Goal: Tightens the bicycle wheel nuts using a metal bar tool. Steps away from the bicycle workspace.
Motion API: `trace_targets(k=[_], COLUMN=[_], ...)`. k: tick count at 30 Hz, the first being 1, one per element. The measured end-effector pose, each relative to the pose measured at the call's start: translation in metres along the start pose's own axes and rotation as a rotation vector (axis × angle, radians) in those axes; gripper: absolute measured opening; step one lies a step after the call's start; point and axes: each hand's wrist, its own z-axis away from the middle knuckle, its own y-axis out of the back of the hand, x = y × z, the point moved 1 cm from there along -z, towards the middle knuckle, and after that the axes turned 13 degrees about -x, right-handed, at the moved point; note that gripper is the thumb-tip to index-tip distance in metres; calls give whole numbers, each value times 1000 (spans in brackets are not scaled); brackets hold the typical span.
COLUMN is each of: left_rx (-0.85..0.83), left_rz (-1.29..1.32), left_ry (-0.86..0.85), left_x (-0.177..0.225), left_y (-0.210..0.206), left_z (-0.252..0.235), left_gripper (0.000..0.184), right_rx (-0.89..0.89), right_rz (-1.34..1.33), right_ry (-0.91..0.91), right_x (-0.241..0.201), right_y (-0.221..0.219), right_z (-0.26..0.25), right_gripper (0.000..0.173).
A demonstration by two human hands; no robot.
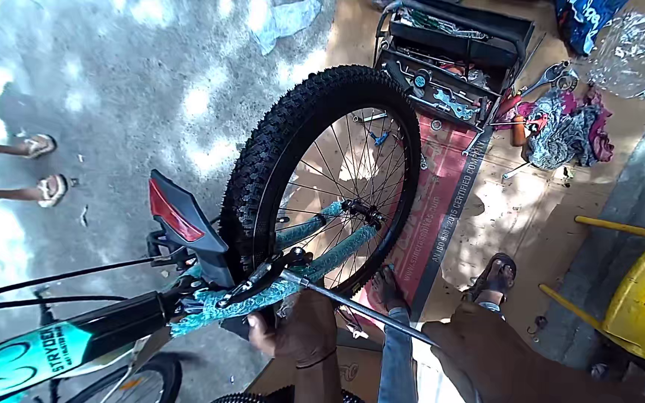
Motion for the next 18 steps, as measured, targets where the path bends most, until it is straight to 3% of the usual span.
trace_targets(k=[2, 5, 7, 9, 10, 12, 14, 16, 18], left_rx=[-45, -107, -187, -200, -202, -215, -234, -225, -35], left_rz=[-52, 21, 65, 71, 74, 44, -23, -121, -281], left_ry=[8, 68, 100, 116, 113, 93, 97, 103, 69], left_x=[2, 8, 10, 9, 8, 6, 7, 11, 14], left_y=[0, 11, 19, 20, 20, 20, 18, 13, -4], left_z=[-1, -14, -21, -23, -23, -22, -19, -16, -17], left_gripper=[60, 70, 73, 74, 75, 79, 83, 74, 44], right_rx=[10, -23, -148, -139, -63, 16, 21, 140, 388], right_rz=[66, 140, 43, -294, -519, -934, -1178, -1287, -1368], right_ry=[-303, -684, -760, -647, -531, -246, -55, -60, -196], right_x=[-14, -21, -30, -29, -24, -15, -17, -25, -38], right_y=[-4, 5, 12, 9, 4, -7, -16, -20, -26], right_z=[9, 13, 13, 22, 31, 46, 50, 48, 38], right_gripper=[32, 71, 67, 38, 33, 43, 62, 81, 67])
